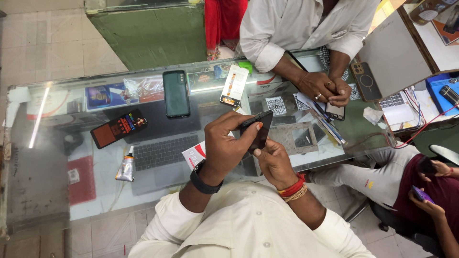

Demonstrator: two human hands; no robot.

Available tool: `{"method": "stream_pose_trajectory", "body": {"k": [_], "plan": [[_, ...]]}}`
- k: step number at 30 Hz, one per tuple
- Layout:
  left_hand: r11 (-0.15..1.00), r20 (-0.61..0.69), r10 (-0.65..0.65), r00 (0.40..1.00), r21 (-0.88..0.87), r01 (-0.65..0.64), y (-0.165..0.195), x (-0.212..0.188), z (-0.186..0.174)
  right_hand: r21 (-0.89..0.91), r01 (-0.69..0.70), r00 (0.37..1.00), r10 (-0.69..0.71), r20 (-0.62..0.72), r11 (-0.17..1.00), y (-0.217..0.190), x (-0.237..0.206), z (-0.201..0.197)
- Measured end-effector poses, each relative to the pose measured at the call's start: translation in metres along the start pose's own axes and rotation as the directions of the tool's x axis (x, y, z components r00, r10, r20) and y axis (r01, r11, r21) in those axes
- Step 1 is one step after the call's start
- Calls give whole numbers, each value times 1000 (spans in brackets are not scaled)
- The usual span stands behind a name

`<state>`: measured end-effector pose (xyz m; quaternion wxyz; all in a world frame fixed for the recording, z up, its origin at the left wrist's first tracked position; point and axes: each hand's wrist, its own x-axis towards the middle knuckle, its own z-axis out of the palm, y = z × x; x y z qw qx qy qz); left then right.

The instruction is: The person applies adhesive to a phone frame, then handles a phone screen and battery. They peel protective film from the battery, connect the ribbon cable, and assemble the screen and battery into the phone chassis.

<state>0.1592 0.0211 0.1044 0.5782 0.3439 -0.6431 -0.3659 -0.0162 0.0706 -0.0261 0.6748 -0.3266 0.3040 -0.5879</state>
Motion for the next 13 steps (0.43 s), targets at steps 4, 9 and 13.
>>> {"method": "stream_pose_trajectory", "body": {"k": [4,9,13], "plan": [[1000,-12,-27,1000,11,27,-1,-3,3,-2,-18,1000,18,10,1000,3,2,-3],[1000,-22,-24,999,10,24,-2,-5,4,-2,-28,999,28,17,1000,3,2,-5],[1000,-25,-28,999,9,28,-3,-5,4,7,-18,1000,18,23,1000,6,3,-6]]}}
